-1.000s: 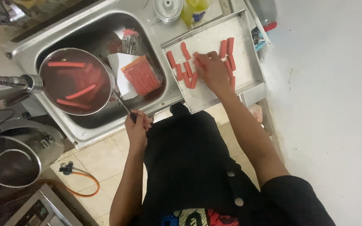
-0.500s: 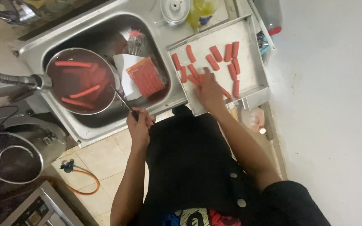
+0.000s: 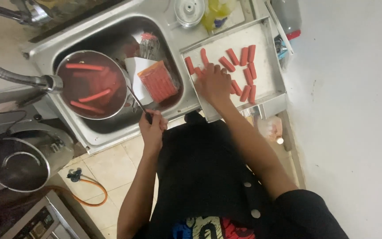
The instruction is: The person cuts sausages into smaller pieces using a knife over a sink. They pick up sausages from a pot of water, slice them, and place the cut pieces onto a metal tray.
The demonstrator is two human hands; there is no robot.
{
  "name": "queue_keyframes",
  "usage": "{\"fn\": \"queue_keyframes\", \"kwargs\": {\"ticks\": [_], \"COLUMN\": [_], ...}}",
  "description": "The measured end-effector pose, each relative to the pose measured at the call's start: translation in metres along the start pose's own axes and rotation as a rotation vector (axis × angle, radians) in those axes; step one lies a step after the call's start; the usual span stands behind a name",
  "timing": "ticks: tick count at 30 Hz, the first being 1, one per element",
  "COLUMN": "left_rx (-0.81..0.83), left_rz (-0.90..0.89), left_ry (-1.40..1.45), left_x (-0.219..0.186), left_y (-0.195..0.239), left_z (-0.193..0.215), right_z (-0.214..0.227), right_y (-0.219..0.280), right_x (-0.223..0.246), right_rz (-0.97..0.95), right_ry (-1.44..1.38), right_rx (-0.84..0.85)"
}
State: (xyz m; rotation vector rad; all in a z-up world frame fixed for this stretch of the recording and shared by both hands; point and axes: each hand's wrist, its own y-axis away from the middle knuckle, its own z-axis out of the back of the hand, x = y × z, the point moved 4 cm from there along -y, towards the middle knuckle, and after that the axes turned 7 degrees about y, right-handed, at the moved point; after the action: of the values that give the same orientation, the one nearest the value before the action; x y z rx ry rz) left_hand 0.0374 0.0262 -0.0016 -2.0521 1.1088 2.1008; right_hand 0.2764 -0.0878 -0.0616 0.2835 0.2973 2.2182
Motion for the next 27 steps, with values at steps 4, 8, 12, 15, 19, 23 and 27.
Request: {"fn": "queue_keyframes", "kwargs": {"ticks": [4, 8, 12, 15, 19, 23, 27], "left_rx": [-0.021, -0.080, -0.116, -0.131, -0.203, -0.285, -0.255], "left_rz": [-0.040, -0.041, -0.129, -0.131, -0.105, -0.046, 0.001], "left_ry": [0.057, 0.028, 0.058, 0.181, 0.290, 0.296, 0.098], "left_x": [0.014, 0.036, 0.033, 0.028, 0.001, -0.020, -0.047], "left_y": [-0.004, -0.005, 0.005, 0.012, 0.024, 0.025, 0.021], "left_z": [0.019, 0.037, 0.042, 0.055, 0.091, 0.135, 0.179], "right_z": [0.022, 0.048, 0.070, 0.024, 0.023, -0.054, -0.010], "right_y": [0.000, -0.010, -0.022, -0.058, -0.046, -0.019, 0.007], "right_x": [-0.018, 0.011, 0.040, -0.005, 0.061, 0.213, 0.352], "right_rz": [-0.095, -0.025, 0.112, 0.014, -0.129, 0.798, 0.840], "right_ry": [0.082, 0.190, 0.361, 0.457, 0.281, -0.252, -0.038], "right_rx": [0.094, -0.059, -0.257, -0.139, -0.129, -0.609, 0.017]}}
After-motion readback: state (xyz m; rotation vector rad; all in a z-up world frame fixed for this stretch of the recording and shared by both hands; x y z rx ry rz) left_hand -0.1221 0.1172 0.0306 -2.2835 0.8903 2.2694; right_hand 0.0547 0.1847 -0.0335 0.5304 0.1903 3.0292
